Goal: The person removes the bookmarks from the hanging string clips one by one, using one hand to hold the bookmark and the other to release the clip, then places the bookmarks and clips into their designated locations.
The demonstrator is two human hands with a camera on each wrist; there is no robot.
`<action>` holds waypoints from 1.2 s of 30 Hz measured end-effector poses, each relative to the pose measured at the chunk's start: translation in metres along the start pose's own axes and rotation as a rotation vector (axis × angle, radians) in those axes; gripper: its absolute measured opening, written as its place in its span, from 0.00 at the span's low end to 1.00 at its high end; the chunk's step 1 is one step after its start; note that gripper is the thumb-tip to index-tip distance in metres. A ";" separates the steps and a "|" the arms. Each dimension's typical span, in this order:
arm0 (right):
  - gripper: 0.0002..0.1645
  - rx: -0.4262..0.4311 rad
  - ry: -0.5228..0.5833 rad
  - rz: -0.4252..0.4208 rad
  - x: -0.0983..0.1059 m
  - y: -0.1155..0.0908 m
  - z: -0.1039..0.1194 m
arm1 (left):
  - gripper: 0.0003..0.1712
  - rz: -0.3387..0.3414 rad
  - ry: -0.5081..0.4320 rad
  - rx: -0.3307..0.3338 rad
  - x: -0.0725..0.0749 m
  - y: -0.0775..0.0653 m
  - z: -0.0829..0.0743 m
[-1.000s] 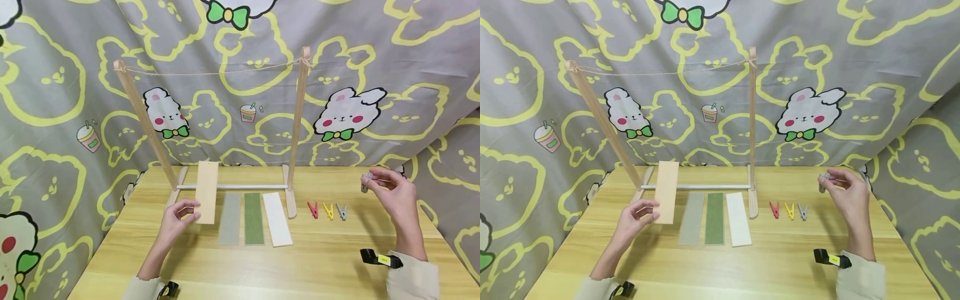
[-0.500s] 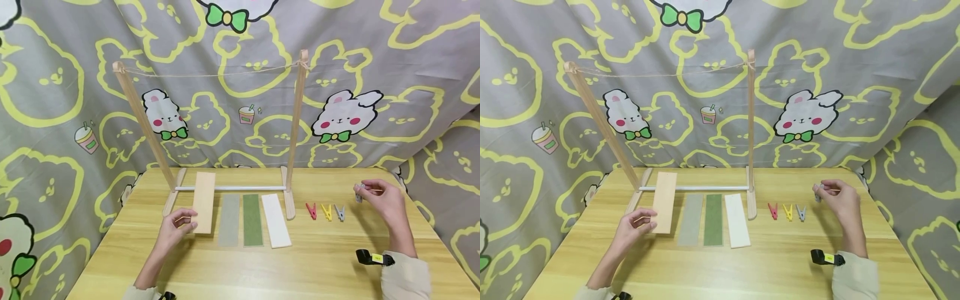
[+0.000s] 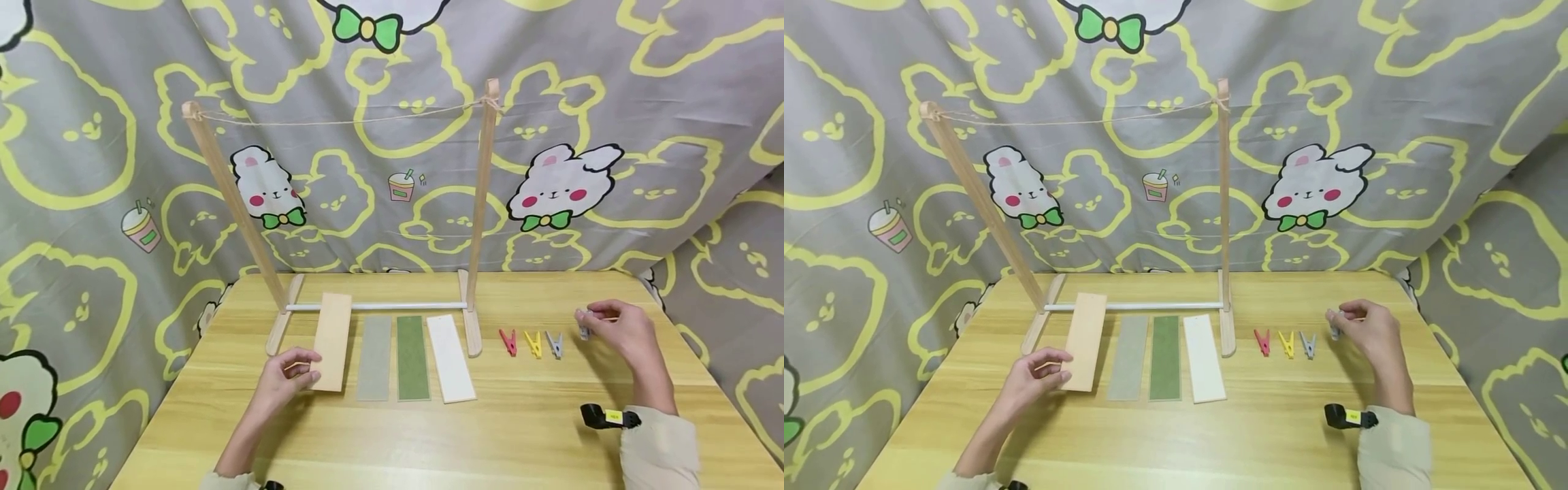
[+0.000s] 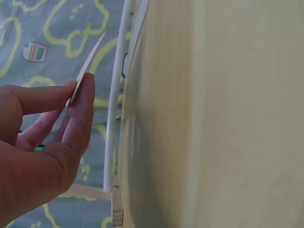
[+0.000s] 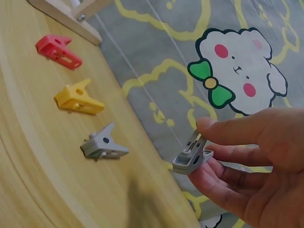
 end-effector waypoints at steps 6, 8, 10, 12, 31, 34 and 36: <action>0.36 -0.016 -0.010 0.044 0.000 -0.001 -0.006 | 0.15 0.044 -0.010 0.070 -0.004 0.001 0.005; 0.35 -0.019 -0.016 0.056 0.000 -0.001 -0.007 | 0.15 0.067 -0.006 0.080 -0.006 0.002 0.005; 0.35 -0.019 -0.018 0.073 -0.001 0.000 -0.007 | 0.15 0.085 0.004 0.097 -0.007 0.003 0.006; 0.35 -0.018 -0.020 0.091 -0.002 0.000 -0.008 | 0.15 0.089 0.008 0.123 -0.008 0.004 0.007; 0.32 -0.046 0.028 0.221 -0.020 0.003 -0.014 | 0.19 0.110 0.024 0.221 -0.008 0.003 0.012; 0.30 -0.054 0.019 0.232 -0.022 0.003 -0.014 | 0.20 0.134 0.039 0.214 -0.009 0.002 0.011; 0.30 -0.065 0.006 0.238 -0.023 0.004 -0.015 | 0.20 0.148 0.055 0.204 -0.009 0.001 0.010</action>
Point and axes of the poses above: each hand's wrist, its own y-axis towards the middle knuckle, its own x-axis out of the back of the hand, z = x × y, the point moved 5 cm from there along y, towards the middle knuckle, and after that the axes turned 13 degrees about -y, right-handed, at the moved point
